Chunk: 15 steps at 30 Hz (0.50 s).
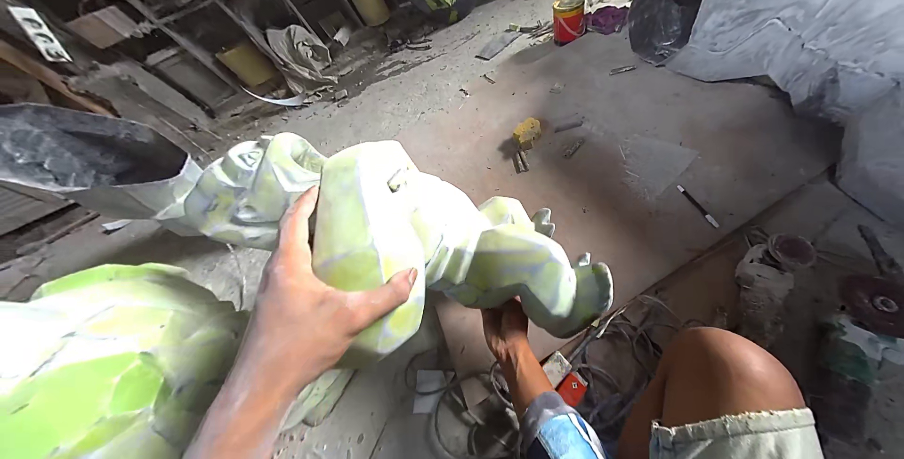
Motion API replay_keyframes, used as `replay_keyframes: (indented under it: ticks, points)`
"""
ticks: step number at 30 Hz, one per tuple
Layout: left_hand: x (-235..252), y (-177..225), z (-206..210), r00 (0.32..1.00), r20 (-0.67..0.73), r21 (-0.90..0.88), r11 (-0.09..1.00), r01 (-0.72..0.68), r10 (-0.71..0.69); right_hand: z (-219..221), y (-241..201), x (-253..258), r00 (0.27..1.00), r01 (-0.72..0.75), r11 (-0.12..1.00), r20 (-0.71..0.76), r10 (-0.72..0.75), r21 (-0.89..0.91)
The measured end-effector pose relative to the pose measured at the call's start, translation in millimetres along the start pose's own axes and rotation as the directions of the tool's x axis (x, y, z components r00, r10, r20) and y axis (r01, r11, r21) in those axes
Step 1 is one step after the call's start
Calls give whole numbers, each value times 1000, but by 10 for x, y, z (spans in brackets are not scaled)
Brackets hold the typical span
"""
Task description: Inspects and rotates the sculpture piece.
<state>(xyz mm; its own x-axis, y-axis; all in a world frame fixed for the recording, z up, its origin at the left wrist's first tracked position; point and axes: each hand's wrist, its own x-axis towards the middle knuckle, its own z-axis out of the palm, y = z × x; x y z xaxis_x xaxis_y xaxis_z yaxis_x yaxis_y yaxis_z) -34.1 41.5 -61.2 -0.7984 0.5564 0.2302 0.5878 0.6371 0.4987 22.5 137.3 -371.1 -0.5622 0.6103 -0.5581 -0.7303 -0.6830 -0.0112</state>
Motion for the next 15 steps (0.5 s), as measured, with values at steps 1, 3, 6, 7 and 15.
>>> replay_keyframes:
  ticks: [1,3,6,7,15]
  points:
    - [-34,-32,-22,1000,-4,9,1000,-25,25,-4,34,-10,1000,-5,1000,13,5,23]
    - [-103,-106,-40,997,-20,18,997,-71,71,-10,69,-36,999,-2,998,37,0,66]
    - [-144,-217,-69,995,-33,21,995,-95,95,23,68,-40,999,19,995,45,-24,97]
    - [-134,-223,-87,996,-26,13,996,-84,85,56,52,-52,999,25,995,37,-29,94]
    - [552,234,-458,986,125,-238,961,140,-112,628,-308,-434,984,157,965,112,-136,-212]
